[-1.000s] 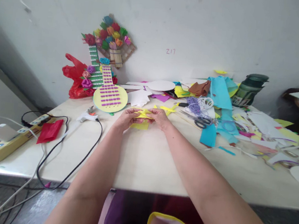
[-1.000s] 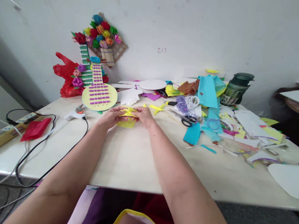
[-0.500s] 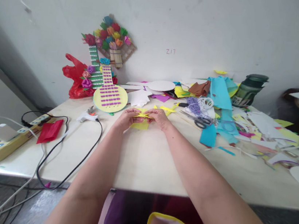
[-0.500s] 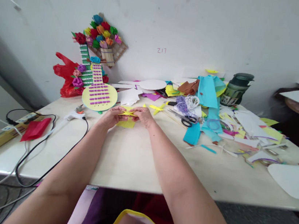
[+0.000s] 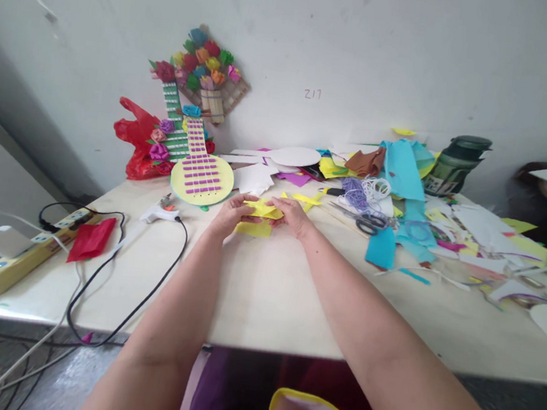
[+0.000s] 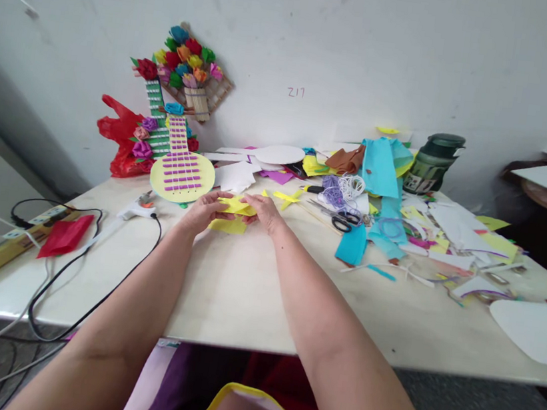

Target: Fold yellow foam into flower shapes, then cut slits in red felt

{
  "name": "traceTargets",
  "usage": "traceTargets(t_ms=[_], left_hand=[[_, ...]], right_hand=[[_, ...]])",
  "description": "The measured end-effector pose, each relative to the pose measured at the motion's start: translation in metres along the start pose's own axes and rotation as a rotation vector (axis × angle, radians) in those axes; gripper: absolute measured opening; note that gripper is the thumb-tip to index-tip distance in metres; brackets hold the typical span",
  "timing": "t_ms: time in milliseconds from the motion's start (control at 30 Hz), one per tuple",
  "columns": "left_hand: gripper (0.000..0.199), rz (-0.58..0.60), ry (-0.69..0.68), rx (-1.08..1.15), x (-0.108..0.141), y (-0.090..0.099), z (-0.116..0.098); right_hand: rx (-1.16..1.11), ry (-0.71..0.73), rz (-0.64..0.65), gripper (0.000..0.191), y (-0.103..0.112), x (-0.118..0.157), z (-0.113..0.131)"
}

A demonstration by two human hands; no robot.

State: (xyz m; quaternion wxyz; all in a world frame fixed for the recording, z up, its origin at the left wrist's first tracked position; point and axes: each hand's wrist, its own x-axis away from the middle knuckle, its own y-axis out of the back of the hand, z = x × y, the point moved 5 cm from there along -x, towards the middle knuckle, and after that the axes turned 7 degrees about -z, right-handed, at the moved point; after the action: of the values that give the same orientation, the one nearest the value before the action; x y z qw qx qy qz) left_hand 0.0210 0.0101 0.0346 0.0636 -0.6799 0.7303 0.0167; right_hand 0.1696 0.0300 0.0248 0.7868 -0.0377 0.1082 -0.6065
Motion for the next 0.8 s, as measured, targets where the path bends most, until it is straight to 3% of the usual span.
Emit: traceTargets(t_ms=[267, 600, 800], left_hand=[[0.038, 0.029, -0.057, -0.113, 0.003, -0.002, -0.005], [0.038, 0.079, 0.02, -0.101, 0.002, -0.001, 0.002], [0.034, 0.099, 0.079, -0.061, 0.001, 0.002, 0.008]], right_hand=[[0.132, -0.109, -0.012, 0.031, 0.002, 0.003, -0.003], [0.207, -0.075, -0.041, 0.03, 0.005, -0.003, -0.008], [0.222, -0.113, 0.038, 0.031, 0.0, 0.001, -0.007]])
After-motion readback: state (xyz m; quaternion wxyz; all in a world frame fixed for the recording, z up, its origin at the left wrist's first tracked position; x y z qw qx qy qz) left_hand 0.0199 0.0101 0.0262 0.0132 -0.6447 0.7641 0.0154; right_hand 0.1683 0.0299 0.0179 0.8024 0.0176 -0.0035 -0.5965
